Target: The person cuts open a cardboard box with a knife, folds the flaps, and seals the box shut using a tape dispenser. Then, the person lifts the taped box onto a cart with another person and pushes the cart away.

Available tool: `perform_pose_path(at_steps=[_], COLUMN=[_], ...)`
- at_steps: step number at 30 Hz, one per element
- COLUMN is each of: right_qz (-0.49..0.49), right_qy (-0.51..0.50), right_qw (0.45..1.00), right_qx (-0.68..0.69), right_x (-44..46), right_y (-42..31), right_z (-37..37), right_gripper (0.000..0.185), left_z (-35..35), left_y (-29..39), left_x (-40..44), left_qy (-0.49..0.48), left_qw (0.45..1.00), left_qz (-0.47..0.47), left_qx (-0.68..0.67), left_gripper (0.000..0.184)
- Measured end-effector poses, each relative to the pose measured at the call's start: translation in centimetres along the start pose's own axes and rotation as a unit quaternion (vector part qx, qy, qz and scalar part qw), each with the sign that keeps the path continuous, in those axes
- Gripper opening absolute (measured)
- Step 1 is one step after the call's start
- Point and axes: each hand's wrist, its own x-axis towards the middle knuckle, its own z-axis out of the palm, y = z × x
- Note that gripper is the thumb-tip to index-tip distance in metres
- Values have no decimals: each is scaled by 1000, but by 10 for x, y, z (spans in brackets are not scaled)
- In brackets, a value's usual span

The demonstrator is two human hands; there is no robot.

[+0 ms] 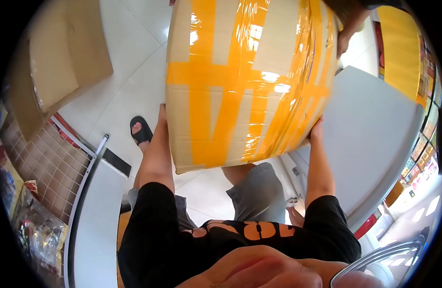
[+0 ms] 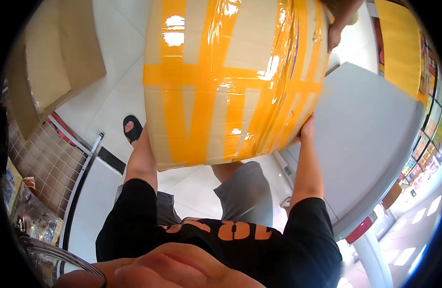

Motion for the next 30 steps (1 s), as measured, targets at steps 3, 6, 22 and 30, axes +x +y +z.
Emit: perform_pose_path(at_steps=[3, 6, 22, 30], right_qz=[7, 54, 107, 98], right_qy=[-38, -77, -155, -162], right_qw=[999, 993, 957, 921], right_qx=[36, 78, 220, 341], right_x=[-8, -37, -234, -360], right_y=[-4, -18, -154, -296], right_z=[-3, 4, -135, -203], right_gripper=[92, 92, 90, 76], left_z=[-4, -15, 70, 188], left_y=[39, 87, 386, 600], left_x=[-34, -85, -499, -556], left_qy=[17, 50, 61, -99], left_qw=[1000, 997, 963, 879], left_qz=[17, 50, 218, 273], left_qx=[5, 23, 149, 378], left_gripper=[61, 62, 61, 56])
